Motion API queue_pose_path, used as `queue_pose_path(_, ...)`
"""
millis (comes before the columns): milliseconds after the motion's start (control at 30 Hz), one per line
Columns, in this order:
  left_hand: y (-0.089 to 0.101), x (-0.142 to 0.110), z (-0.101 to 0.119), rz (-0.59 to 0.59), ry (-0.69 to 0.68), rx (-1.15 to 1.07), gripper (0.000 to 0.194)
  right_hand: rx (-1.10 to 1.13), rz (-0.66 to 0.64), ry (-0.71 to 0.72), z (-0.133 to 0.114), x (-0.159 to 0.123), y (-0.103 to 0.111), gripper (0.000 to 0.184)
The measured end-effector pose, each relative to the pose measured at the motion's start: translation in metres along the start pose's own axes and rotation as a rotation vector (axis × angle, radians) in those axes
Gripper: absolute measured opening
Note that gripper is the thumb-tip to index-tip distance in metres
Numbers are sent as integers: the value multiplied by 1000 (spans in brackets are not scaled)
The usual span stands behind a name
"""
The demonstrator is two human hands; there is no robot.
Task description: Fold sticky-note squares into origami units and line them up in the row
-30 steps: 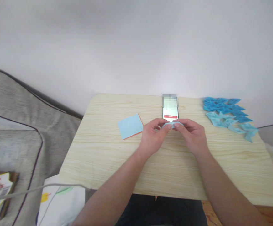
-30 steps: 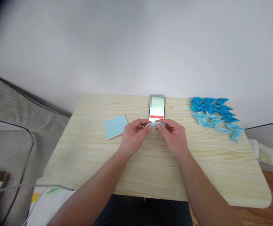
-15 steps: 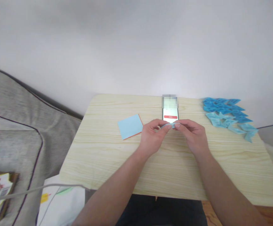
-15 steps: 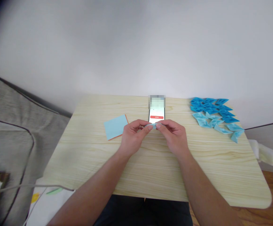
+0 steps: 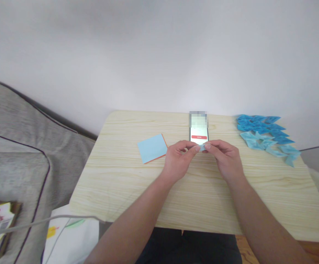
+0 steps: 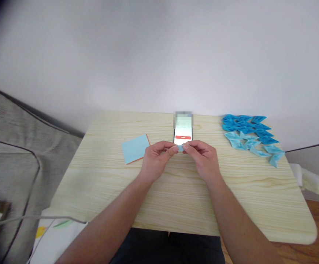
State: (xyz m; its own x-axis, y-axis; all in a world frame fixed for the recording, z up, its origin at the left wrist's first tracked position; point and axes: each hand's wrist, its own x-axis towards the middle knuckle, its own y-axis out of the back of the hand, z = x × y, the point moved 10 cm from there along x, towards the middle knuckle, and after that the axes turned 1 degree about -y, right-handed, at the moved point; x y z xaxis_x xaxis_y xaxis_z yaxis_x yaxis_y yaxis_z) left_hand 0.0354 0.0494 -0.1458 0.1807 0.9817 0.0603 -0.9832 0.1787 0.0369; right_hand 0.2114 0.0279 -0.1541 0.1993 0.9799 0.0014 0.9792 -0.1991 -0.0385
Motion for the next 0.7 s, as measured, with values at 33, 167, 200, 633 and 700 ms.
queue_pose_path(33, -1, 0, 0, -12, -7, 3, 20, -5, 9, 1, 0, 0, 1, 12)
queue_pose_path(167, 2, 0, 1, 9, -29, 42, 19, -51, 43, 13, -5, 0, 4, 14)
queue_pose_path(200, 3, 0, 2, 18, -32, 53, 19, -70, 40, 13, -6, 0, 3, 14)
queue_pose_path(633, 3, 0, 0, 12, 1, 78, 19, -155, 57, 27, -8, -1, 6, 19)
queue_pose_path(700, 3, 0, 0, 11, -4, 101, 19, -150, 58, 17, -7, -1, 7, 19)
